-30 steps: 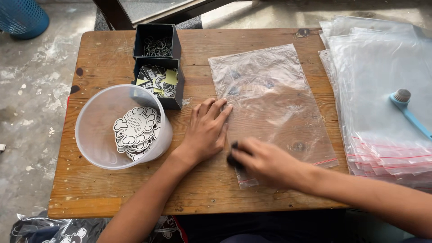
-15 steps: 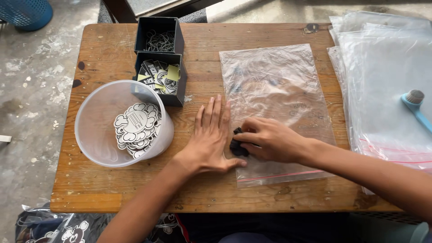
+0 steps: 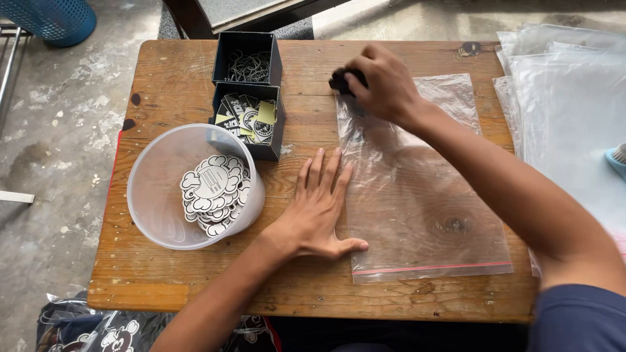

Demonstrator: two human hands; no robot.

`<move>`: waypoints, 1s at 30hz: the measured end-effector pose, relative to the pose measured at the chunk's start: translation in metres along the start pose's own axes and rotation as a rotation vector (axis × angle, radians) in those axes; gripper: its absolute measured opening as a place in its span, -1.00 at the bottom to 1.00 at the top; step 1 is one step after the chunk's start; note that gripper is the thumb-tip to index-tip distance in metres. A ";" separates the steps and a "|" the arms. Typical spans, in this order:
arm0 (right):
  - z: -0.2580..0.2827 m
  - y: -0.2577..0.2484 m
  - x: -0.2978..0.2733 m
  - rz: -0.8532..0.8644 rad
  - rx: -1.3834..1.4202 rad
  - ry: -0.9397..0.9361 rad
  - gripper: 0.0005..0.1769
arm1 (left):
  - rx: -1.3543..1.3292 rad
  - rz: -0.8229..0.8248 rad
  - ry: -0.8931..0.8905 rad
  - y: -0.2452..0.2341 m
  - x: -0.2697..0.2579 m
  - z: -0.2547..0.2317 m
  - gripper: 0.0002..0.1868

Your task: The person cleans a black fanny pack with a brush and cloth, attaches a bear-shaped keychain to the zipper, places the pack into a clear plastic bag, adds a sticker, and seals the bag. The finished package is then placed into a green basket.

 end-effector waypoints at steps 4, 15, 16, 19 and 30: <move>0.019 -0.017 -0.091 -0.011 0.080 -0.159 -0.80 | -0.121 -0.063 -0.045 -0.007 0.001 0.001 0.46; 0.027 -0.029 -0.094 -0.031 -0.079 -0.436 -0.86 | -0.086 -0.092 0.096 -0.008 0.003 -0.007 0.46; 0.009 -0.028 -0.073 -0.073 -0.190 -0.391 -0.88 | -0.089 -0.083 0.102 -0.008 0.002 -0.008 0.44; -0.126 0.017 -0.036 -0.141 -0.519 -0.170 -0.76 | -0.085 -0.091 0.107 -0.010 0.002 -0.009 0.30; 0.095 -0.046 -0.185 0.081 -0.104 -0.445 -0.70 | -0.170 -0.318 0.208 -0.006 0.004 -0.011 0.17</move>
Point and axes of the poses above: each hand's wrist, its own x-axis towards the middle knuckle, its own y-axis out of the palm, z = x × y, the point moved 4 cm from there along x, towards the middle knuckle, and after that the axes turned 7 degrees about y, right-handed, at the moved point
